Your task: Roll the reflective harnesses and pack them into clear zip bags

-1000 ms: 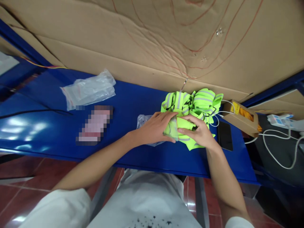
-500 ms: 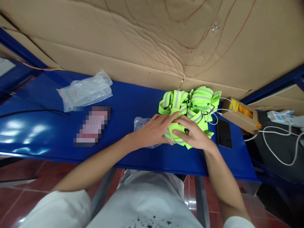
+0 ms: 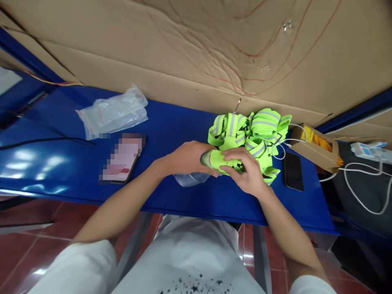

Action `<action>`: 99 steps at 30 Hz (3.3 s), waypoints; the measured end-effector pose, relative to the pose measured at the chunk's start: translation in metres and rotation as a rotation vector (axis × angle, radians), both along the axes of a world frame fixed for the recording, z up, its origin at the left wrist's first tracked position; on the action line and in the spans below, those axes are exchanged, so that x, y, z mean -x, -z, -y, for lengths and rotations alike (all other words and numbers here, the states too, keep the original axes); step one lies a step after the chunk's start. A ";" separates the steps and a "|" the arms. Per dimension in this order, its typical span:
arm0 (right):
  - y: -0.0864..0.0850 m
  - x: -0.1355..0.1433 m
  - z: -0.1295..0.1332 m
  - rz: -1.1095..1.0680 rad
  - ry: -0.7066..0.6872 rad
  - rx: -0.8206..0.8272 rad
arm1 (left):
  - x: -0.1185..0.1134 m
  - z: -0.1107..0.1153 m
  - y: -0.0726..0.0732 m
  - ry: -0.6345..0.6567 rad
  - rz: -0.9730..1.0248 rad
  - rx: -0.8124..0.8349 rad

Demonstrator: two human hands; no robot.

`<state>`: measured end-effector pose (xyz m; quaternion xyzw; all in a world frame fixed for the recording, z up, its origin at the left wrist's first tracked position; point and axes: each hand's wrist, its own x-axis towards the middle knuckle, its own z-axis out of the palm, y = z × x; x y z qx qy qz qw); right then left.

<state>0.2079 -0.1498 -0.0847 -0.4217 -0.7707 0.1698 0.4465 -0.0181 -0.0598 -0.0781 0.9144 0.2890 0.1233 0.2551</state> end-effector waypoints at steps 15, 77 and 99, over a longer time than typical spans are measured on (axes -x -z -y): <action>0.004 0.000 -0.002 0.218 -0.101 -0.038 | -0.014 0.015 0.013 -0.031 0.014 -0.231; -0.014 -0.024 -0.007 -0.112 -0.128 0.233 | -0.003 0.000 0.005 -0.044 0.571 1.211; 0.001 -0.031 -0.010 -0.310 0.045 0.680 | -0.016 0.020 0.021 -0.401 0.912 1.193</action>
